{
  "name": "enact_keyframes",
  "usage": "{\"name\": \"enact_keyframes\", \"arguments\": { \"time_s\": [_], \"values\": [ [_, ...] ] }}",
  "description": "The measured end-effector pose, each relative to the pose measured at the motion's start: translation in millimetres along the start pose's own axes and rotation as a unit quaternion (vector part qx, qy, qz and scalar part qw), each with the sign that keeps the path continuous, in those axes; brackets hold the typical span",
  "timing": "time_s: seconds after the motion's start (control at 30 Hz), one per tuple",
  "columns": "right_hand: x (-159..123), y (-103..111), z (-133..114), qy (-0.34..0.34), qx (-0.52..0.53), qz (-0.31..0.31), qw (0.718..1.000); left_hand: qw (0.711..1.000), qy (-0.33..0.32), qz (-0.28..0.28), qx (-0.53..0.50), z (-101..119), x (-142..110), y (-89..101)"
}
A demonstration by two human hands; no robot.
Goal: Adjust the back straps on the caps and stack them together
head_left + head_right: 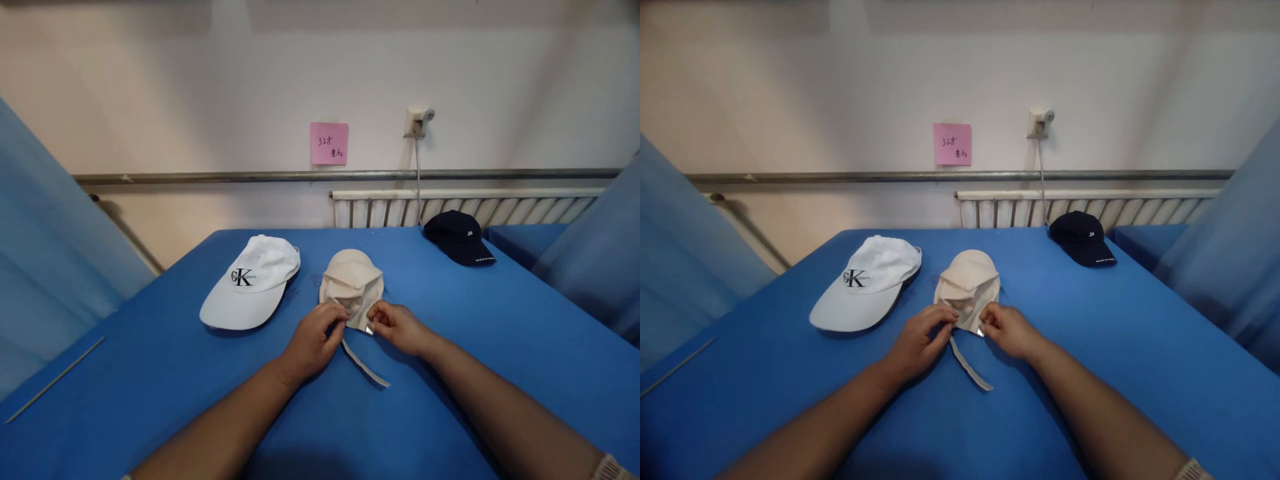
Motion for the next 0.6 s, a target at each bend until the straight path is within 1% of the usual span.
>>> {"name": "enact_keyframes", "arguments": {
  "time_s": [0.07,0.2,0.27,0.37,0.43,0.53,0.6],
  "values": [
    [-1.0,0.7,-1.5,0.013,-0.025,-0.021,0.999,1.0,-0.004,0.003,0.0,-0.3,-0.1,0.3],
    [-2.6,2.9,-8.0,0.033,-0.014,-0.085,0.996,1.0,-0.016,0.004,0.008,0.4,-0.7,0.5],
    [-3.2,4.0,-13.2,0.056,-0.042,-0.112,0.991,1.0,-0.018,-0.003,0.012,2.2,-1.5,0.3],
    [-3.1,5.6,-23.7,0.113,-0.136,-0.138,0.975,0.999,-0.024,-0.022,0.025,6.3,-3.8,0.4],
    [-2.4,6.6,-31.4,0.148,-0.184,-0.144,0.961,0.999,-0.029,-0.022,0.032,8.3,-5.0,1.9],
    [-1.5,6.3,-41.4,0.186,-0.232,-0.16,0.941,0.999,-0.023,0.004,0.026,6.9,-4.5,6.4],
    [-1.3,5.6,-45.0,0.196,-0.273,-0.165,0.927,1.0,-0.009,0.02,0.019,3.1,-2.7,8.9]
  ]
}}
Point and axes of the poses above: each hand's wrist, its own x-axis towards the middle knuckle, its own y-axis out of the back of the hand, z = x × y, the point moved 3 cm from there along x, towards the middle knuckle, and after that the axes turned 15 degrees about y, right-handed, at the moved point
